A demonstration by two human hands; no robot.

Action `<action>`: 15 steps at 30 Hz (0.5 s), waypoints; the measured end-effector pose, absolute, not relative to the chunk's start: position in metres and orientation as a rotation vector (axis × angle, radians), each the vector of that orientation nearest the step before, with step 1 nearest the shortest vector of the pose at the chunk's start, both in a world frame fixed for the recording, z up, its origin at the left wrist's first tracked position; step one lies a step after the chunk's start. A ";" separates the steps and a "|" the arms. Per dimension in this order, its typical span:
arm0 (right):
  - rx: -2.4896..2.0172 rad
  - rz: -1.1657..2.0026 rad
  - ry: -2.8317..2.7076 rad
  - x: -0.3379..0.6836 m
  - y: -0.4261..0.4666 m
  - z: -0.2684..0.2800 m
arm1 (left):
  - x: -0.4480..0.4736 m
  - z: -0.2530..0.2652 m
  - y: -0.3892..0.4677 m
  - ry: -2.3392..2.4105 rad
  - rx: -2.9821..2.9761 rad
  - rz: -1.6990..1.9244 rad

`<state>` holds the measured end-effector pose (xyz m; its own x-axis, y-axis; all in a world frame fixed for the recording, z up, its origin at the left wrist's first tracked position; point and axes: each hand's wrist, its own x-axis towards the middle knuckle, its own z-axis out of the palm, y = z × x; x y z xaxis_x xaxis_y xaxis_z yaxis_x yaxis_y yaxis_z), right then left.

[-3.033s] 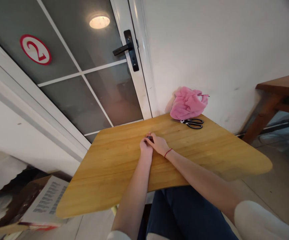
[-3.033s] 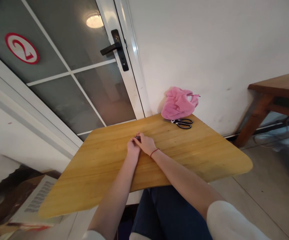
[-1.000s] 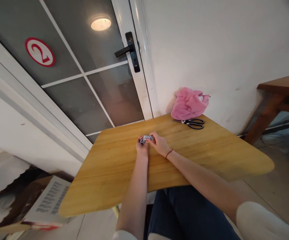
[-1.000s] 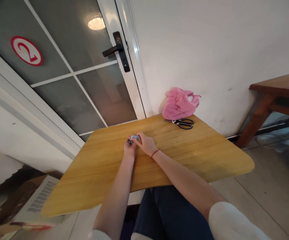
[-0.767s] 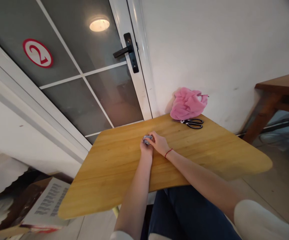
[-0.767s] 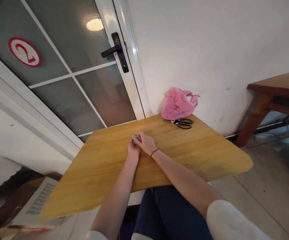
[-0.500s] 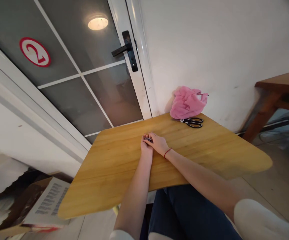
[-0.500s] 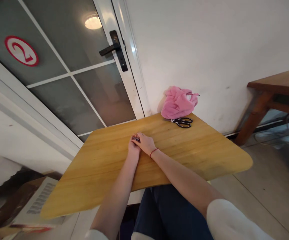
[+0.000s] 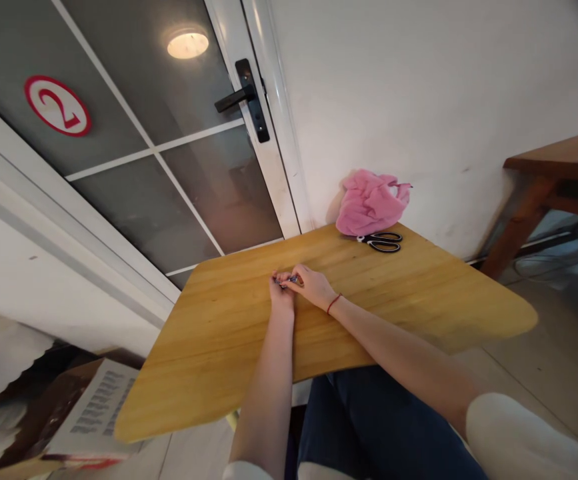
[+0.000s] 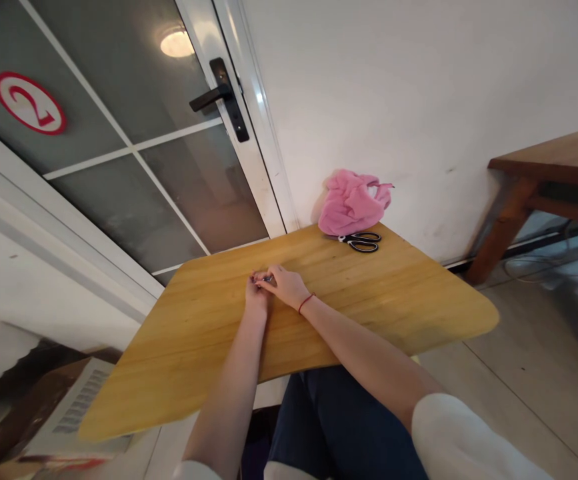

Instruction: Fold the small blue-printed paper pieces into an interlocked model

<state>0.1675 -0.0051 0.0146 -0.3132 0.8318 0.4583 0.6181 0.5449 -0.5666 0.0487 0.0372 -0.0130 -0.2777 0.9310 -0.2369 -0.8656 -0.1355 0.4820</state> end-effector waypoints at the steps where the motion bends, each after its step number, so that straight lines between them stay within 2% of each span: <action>1: -1.141 0.354 -2.038 0.169 -0.006 0.016 | 0.047 -0.012 0.037 0.633 0.139 1.743; 8: -1.114 0.324 -1.878 0.170 -0.001 0.011 | 0.060 -0.011 0.030 0.604 0.152 1.707; 15: -1.215 0.171 -1.997 0.163 0.007 0.005 | 0.080 -0.012 0.028 0.588 0.232 1.705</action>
<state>0.1634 0.0073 0.0051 -0.2420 0.8022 0.5458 0.6980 0.5347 -0.4763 0.0796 0.0278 -0.0119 -0.2246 0.9605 -0.1644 -0.8575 -0.1147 0.5015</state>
